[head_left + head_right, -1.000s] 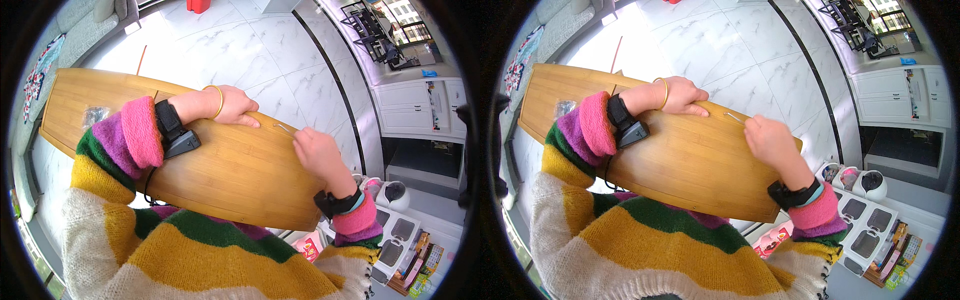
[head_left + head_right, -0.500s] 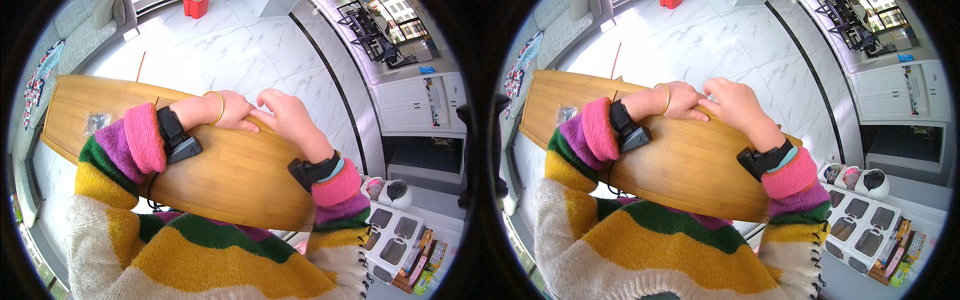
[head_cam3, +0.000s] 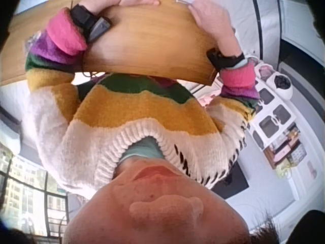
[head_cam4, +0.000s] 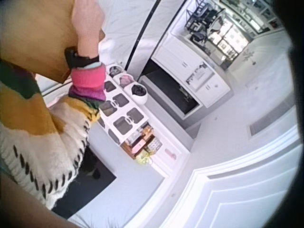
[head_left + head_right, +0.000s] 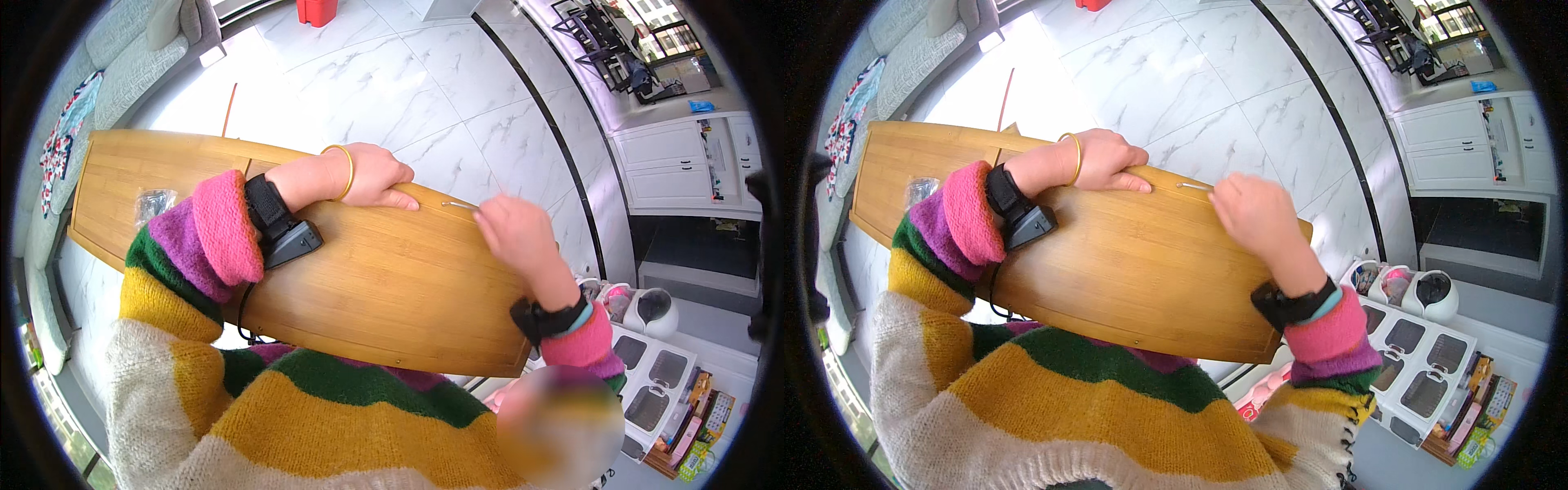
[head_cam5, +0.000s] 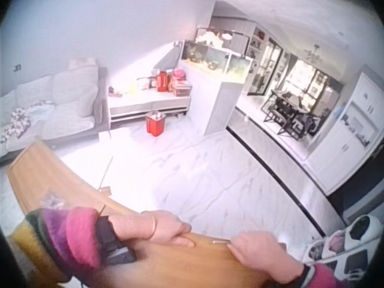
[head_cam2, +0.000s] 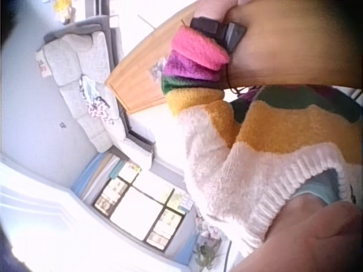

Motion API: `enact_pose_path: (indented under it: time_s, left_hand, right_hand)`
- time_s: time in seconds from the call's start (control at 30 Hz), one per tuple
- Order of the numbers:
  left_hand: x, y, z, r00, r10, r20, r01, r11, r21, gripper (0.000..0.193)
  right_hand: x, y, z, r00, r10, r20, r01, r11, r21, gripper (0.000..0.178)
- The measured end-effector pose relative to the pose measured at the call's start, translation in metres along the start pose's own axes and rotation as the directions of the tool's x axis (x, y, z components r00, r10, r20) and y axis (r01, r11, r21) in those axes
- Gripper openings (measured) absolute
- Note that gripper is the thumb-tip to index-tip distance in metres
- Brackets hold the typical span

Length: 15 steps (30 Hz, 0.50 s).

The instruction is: The person assembles a wooden cabinet by inserting dowels and screws into pre-drilled holes. They align the cabinet panels, insert wooden dowels, and tighten screws by hand to secure the joints.

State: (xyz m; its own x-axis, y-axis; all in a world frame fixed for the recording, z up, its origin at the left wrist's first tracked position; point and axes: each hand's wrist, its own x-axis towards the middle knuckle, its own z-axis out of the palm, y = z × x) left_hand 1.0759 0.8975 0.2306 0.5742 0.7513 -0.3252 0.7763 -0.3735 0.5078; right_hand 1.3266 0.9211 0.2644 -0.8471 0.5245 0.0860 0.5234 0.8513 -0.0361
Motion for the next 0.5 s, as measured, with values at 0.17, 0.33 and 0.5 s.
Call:
enact_pose_path:
  time_s: [0.17,0.33,0.5]
  left_hand:
    - [0.0,0.003,0.0,0.999,-0.011,0.034,0.011,1.0,0.017,0.054]
    - [-0.002,0.004,0.0,1.0,-0.011,-0.014,0.011,0.999,0.035,0.051]
    - [-0.003,0.001,0.001,1.0,0.013,-0.012,-0.012,0.999,0.03,0.051]
  right_hand:
    - [-0.02,-0.021,0.006,0.996,-0.05,0.074,0.035,0.982,0.188,0.013]
    - [0.008,-0.042,0.009,0.957,-0.237,0.169,0.163,0.917,0.365,0.013]
    - [0.044,-0.052,-0.012,0.971,-0.172,0.165,0.121,0.953,0.277,0.016]
